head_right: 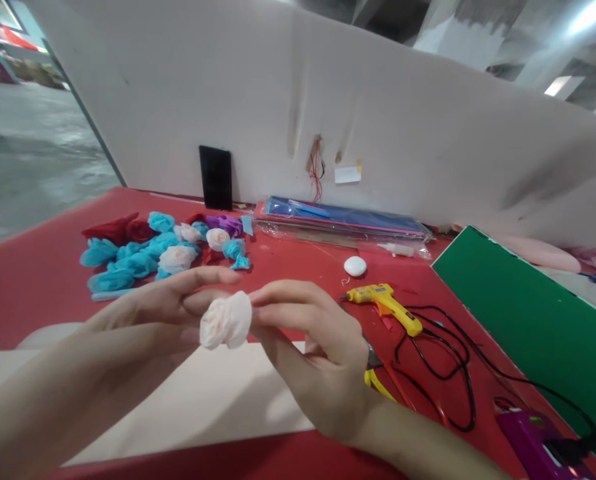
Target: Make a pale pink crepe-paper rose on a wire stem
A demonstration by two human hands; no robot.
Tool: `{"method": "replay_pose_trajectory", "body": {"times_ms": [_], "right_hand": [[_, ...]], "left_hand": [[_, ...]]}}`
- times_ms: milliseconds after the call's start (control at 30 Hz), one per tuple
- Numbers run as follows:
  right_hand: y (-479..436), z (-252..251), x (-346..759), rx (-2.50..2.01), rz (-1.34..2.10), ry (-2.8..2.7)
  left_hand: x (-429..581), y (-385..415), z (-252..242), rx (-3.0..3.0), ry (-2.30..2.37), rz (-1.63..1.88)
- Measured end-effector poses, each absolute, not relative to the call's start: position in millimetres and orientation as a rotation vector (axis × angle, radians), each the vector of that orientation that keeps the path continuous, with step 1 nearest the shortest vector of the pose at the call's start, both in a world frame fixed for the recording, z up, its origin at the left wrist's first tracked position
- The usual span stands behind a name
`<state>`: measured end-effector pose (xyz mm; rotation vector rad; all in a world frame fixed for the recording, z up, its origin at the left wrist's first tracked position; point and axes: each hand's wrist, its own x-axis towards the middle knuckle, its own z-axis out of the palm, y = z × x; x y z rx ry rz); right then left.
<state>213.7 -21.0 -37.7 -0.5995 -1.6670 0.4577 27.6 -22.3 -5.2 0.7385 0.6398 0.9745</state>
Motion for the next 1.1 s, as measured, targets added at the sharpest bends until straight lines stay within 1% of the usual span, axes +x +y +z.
{"method": "replay_pose_trajectory", "body": {"times_ms": [400, 900, 1000, 1100], "right_hand": [[-20, -34, 215, -0.521, 0.554, -1.707], [-22, -29, 209, -0.572, 0.645, -1.568], [-22, -29, 207, -0.603, 0.703, -1.473], [-22, -30, 205, -0.6, 0.836, -1.365]], "left_hand": [[22, -25, -1, 0.754, 0.653, 0.963], [25, -21, -9, 0.747, 0.627, 0.972], [24, -22, -10, 0.742, 0.626, 0.968], [23, -25, -8, 0.743, 0.646, 0.979]]}}
